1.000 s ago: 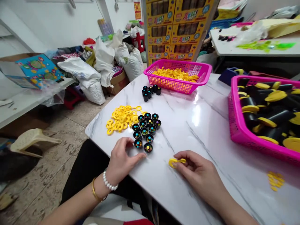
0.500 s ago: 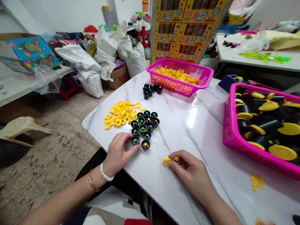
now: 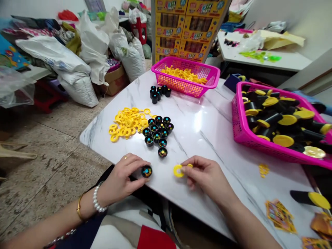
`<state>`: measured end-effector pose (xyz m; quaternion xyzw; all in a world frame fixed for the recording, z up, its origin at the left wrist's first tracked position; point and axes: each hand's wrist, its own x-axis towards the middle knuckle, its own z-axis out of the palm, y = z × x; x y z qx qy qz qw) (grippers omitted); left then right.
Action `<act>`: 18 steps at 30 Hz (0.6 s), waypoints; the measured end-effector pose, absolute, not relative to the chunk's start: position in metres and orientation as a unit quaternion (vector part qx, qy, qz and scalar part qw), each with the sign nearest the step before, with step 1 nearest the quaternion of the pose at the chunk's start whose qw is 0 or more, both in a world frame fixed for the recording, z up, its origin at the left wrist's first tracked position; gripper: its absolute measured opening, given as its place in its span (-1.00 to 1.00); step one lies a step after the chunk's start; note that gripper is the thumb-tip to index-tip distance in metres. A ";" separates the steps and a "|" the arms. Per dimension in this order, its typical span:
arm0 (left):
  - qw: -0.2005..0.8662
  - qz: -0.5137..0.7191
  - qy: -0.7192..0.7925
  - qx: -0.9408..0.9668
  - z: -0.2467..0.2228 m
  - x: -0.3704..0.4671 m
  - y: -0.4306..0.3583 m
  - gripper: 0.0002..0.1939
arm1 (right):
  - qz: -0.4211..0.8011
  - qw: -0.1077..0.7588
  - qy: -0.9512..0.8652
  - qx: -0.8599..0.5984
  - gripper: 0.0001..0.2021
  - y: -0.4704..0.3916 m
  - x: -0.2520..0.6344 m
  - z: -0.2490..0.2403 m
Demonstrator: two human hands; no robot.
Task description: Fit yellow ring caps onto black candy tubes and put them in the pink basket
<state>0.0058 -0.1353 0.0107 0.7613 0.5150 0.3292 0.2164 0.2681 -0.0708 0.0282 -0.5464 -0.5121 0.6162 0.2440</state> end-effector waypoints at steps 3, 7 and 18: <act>0.223 0.295 0.491 0.789 0.010 0.002 -0.129 -0.73 | 0.707 0.244 -0.430 -0.505 -0.68 -0.096 0.235 0.035; 0.222 0.277 0.478 0.803 0.009 -0.003 -0.125 -0.76 | 0.709 0.297 -0.388 -0.508 -0.69 -0.111 0.195 0.031; 0.228 0.250 0.447 0.828 0.009 -0.011 -0.116 -0.76 | 0.627 0.329 -0.412 -0.573 -0.71 -0.119 0.174 0.025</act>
